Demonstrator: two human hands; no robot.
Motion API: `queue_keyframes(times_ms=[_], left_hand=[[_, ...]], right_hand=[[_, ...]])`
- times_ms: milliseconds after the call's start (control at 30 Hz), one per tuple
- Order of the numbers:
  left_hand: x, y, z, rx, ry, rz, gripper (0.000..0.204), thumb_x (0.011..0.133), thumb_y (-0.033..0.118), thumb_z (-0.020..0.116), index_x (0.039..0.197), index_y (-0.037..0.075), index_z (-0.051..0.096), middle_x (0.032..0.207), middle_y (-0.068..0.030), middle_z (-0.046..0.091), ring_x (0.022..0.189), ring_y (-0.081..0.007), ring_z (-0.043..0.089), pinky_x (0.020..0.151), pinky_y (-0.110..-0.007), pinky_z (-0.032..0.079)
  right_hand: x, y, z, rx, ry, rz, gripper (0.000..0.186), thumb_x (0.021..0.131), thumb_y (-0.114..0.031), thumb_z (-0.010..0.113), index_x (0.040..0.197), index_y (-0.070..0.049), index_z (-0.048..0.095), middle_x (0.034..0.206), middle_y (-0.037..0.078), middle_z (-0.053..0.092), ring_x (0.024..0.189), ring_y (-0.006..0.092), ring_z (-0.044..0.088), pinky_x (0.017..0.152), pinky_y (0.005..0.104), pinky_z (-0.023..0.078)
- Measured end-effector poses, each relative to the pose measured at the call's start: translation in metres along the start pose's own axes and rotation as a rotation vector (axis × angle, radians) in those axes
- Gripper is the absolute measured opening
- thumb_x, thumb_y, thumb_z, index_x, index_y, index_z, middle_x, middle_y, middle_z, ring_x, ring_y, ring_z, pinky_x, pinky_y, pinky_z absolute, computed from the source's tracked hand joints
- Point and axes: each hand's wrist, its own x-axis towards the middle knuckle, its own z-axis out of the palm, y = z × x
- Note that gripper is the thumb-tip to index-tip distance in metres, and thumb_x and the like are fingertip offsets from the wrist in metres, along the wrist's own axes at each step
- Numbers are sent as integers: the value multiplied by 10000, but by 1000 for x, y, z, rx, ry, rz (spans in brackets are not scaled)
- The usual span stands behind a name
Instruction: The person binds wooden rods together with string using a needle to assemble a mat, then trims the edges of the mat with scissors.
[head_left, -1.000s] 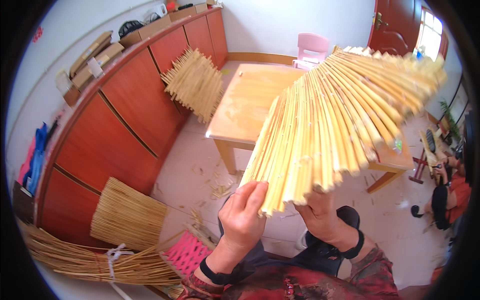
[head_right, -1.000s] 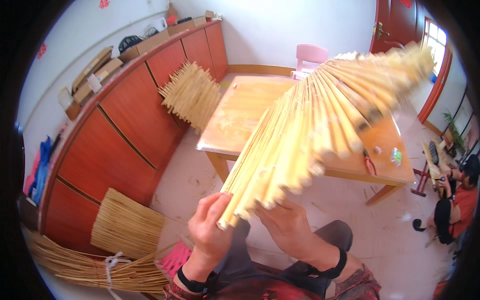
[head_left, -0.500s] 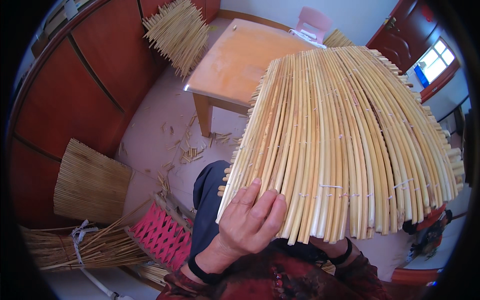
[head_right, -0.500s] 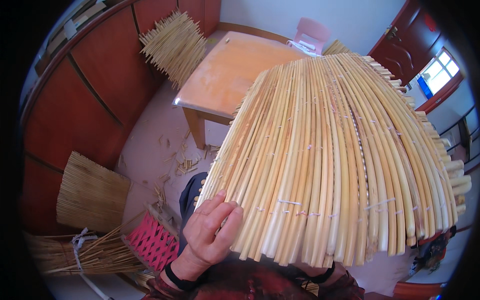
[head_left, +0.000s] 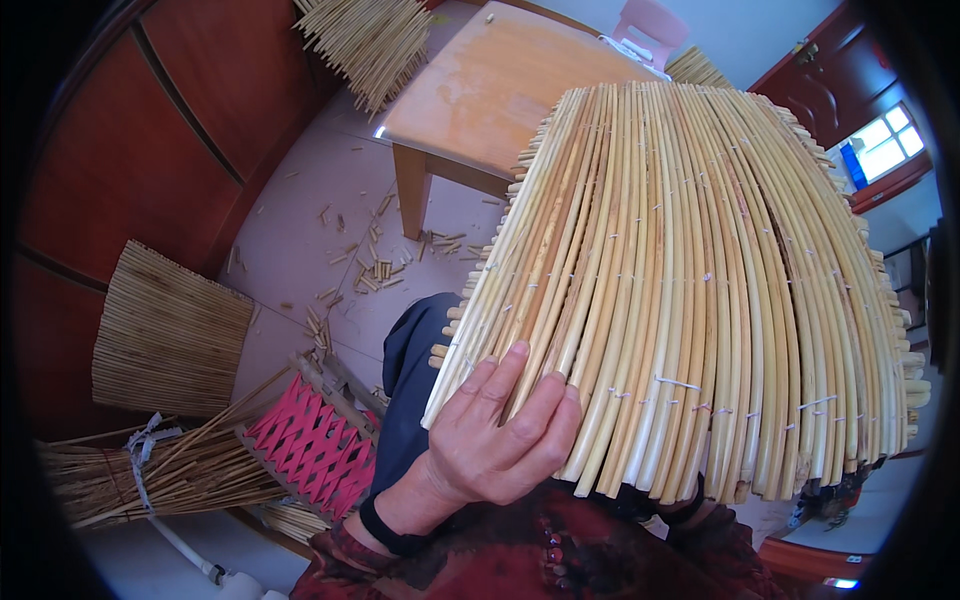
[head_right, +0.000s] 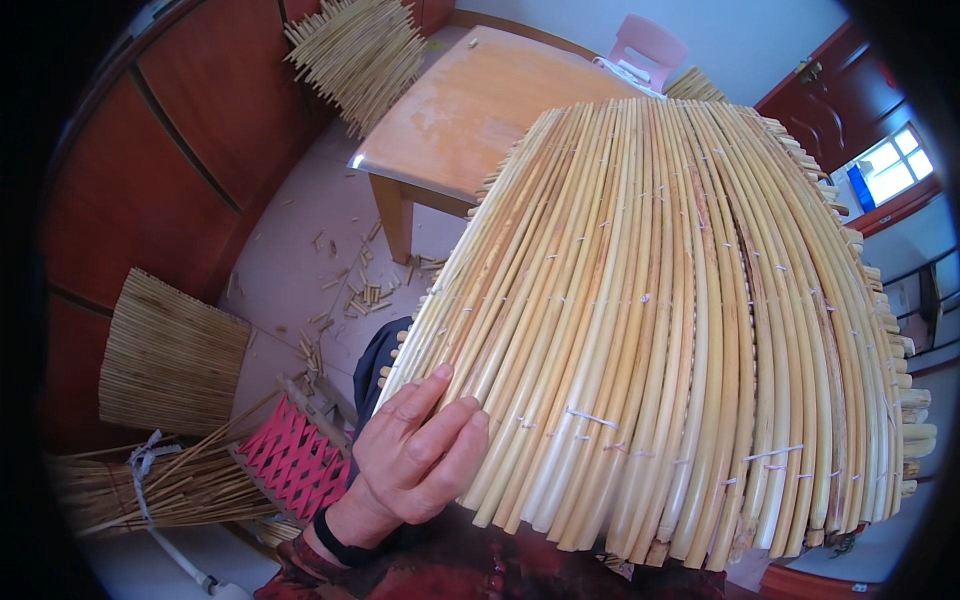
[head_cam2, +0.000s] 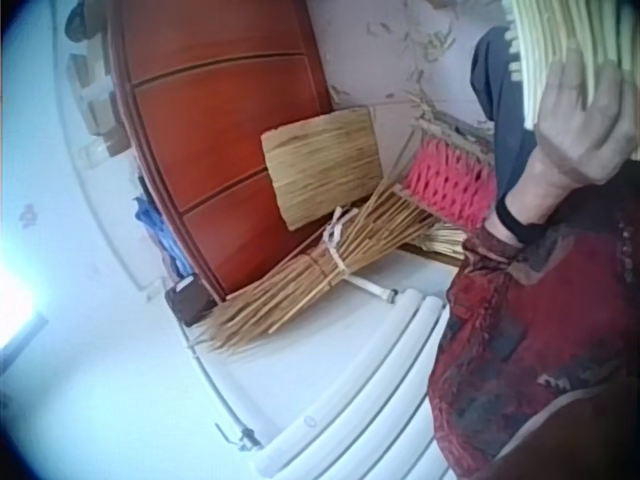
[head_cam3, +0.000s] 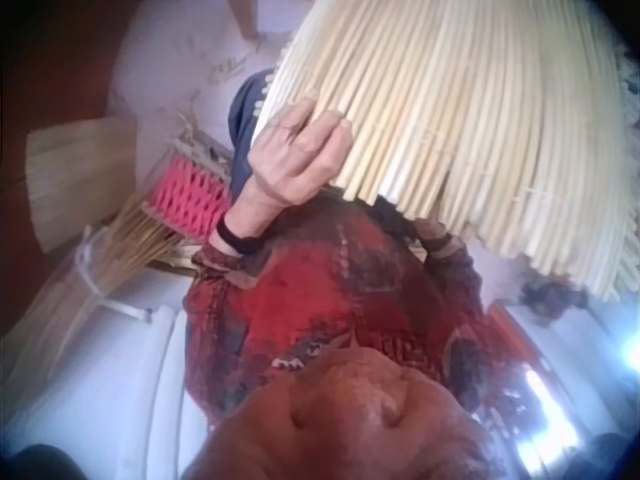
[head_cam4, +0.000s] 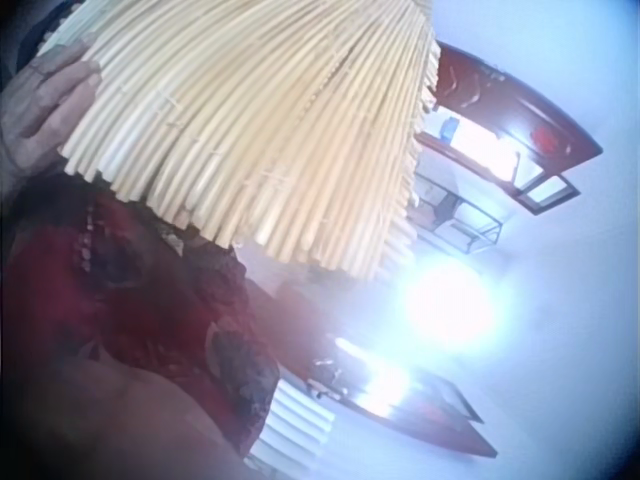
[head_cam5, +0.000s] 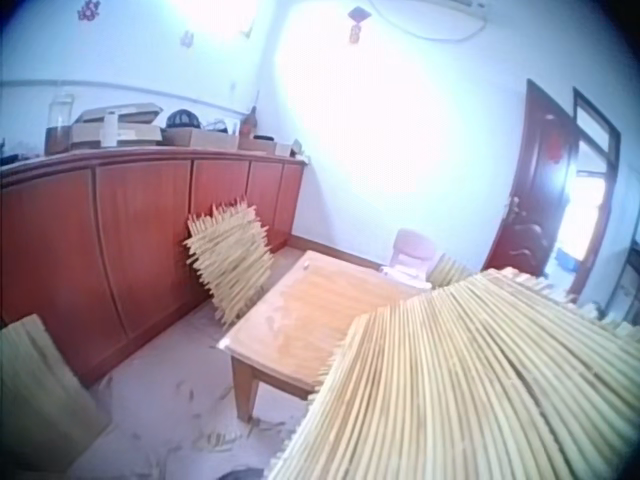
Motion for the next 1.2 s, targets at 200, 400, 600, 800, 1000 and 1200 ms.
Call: queue_keyframes(times_ms=[200, 400, 600, 800, 1000, 1200], left_hand=[[-6, -2, 3, 50, 55, -13, 161, 734, 117, 596, 888, 73, 577, 895, -60, 576, 817, -309, 607, 652, -366, 493], [-4, 0, 2, 35, 32, -8, 161, 750, 144, 572, 896, 77, 573, 898, -62, 576, 823, -312, 608, 664, -369, 492], [-4, 3, -2, -2, -20, -27, 239, 686, 30, 626, 911, 33, 546, 901, -101, 564, 869, -325, 583, 623, -358, 505], [2, 3, -1, 9, 1, -6, 217, 676, 31, 631, 881, 45, 563, 894, -87, 566, 869, -323, 587, 618, -351, 499], [1, 1, -3, 24, -19, 13, 168, 681, 47, 625, 841, 49, 576, 877, -68, 570, 861, -322, 595, 616, -332, 492], [-2, -5, -1, 26, 1, 16, 187, 687, 53, 617, 867, 57, 567, 877, -67, 578, 866, -317, 597, 606, -322, 484]], right_hand=[[0, 2, 3, 15, -19, -8, 231, 821, -76, 527, 1036, 7, 540, 979, 101, 575, 876, 191, 553, 758, 278, 427], [1, 0, -1, 0, -21, -8, 234, 825, -86, 522, 1039, 5, 541, 983, 100, 574, 881, 189, 550, 762, 276, 425], [1, 0, 1, 9, -37, -17, 237, 829, -97, 517, 1042, 3, 541, 986, 99, 573, 886, 187, 547, 766, 275, 422], [1, -3, -4, -9, -33, -10, 241, 833, -108, 512, 1045, 1, 541, 990, 98, 573, 891, 185, 544, 770, 273, 420], [2, -2, -3, -2, -42, -11, 245, 837, -119, 507, 1048, 0, 541, 994, 97, 572, 896, 183, 541, 775, 272, 417], [4, -3, -1, 2, -49, -14, 249, 841, -130, 502, 1051, -2, 541, 997, 96, 571, 900, 181, 538, 779, 271, 415]])
